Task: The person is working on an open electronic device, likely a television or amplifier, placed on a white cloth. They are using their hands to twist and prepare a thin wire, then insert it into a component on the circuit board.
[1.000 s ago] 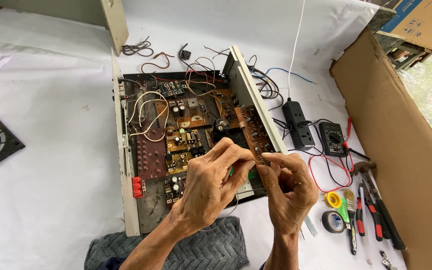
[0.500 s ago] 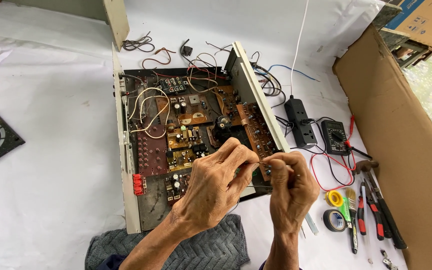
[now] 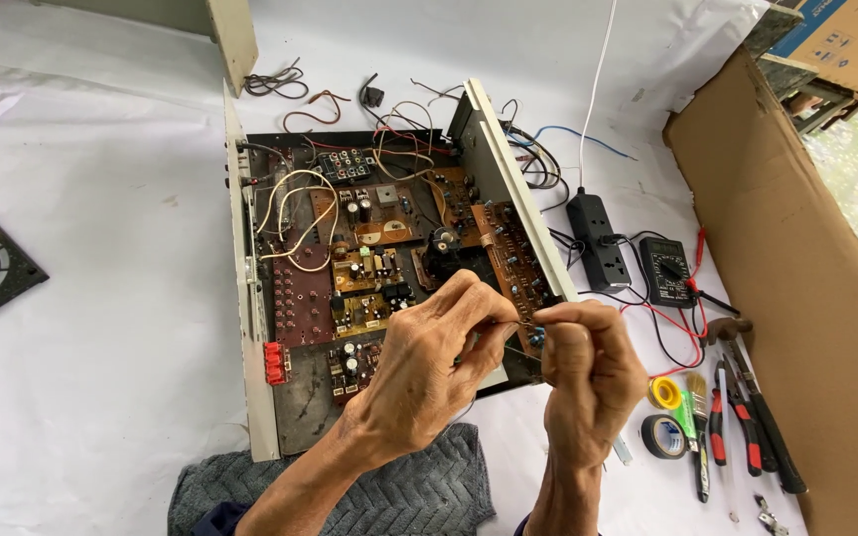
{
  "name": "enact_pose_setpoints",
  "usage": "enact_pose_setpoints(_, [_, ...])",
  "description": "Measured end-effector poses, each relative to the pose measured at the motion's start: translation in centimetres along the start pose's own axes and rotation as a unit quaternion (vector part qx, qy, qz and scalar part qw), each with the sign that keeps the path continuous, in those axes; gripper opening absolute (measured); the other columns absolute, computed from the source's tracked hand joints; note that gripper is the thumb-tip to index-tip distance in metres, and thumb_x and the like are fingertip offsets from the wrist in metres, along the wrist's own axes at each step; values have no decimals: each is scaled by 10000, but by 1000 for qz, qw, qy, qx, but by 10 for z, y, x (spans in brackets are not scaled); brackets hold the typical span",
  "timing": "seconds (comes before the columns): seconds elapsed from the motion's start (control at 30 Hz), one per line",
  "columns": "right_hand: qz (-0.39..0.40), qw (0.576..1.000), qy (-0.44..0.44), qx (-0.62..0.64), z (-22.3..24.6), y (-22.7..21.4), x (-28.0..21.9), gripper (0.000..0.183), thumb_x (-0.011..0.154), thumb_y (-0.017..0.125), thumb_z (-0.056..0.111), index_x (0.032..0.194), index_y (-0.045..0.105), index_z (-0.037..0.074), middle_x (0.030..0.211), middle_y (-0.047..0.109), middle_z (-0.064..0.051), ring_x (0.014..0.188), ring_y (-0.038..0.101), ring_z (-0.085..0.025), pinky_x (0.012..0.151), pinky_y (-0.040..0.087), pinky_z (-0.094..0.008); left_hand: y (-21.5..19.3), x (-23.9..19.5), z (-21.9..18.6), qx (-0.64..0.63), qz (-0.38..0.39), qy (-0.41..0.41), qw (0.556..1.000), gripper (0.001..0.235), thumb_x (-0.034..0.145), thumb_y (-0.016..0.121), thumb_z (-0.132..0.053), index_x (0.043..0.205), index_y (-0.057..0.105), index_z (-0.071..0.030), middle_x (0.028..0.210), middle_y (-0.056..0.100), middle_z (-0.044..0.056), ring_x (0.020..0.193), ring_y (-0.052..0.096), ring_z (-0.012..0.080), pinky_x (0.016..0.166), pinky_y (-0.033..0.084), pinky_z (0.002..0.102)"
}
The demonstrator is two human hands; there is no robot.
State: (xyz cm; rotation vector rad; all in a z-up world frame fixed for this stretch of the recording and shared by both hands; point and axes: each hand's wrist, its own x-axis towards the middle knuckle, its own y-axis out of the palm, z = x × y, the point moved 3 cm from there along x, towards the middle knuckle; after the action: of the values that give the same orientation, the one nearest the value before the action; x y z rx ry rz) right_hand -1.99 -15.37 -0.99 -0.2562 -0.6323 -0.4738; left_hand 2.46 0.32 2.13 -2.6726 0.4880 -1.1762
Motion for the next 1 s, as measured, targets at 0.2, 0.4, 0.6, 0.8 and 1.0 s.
enact_pose_setpoints(0.2, [-17,981,30,192,2,-14,7,343,1105,539,427,1055,614,97,730,428,45,515,289,-38,412,241,-183,1,-6,13,-136,-12,-50,989,55,1026,607,-81,977,619,-103,872,626,7,661,512,82,574,452,212])
enact_pose_setpoints(0.4, [-15,1000,-13,13,11,-14,12,549,1106,449,504,973,628,3,823,600,-76,734,576,-148,683,499,-268,-36,-17,7,-260,-207,1,943,86,1066,598,-108,1106,624,-36,901,612,37,585,510,84,479,474,184])
enact_pose_setpoints(0.6, [51,988,-13,-142,15,-16,11,443,1110,462,361,997,650,-24,799,637,-95,588,466,-99,555,389,-211,-66,-25,-15,-196,-348,35,916,104,1064,635,-187,1108,577,-114,888,580,12,582,472,80,406,406,196])
enact_pose_setpoints(0.8, [123,988,31,87,13,-22,11,81,1054,587,101,998,627,56,825,654,-43,584,577,-94,545,510,-166,-75,-23,-25,-131,-412,-19,901,191,1085,624,-288,1084,496,-146,847,507,28,598,444,87,409,383,221])
enact_pose_setpoints(1.0, [116,971,40,205,9,-33,7,169,974,728,121,1098,623,73,956,679,-86,817,695,-175,710,701,-272,-76,-24,-26,-122,-420,-34,899,211,1061,622,-296,1064,488,-132,852,504,55,536,425,121,421,387,241])
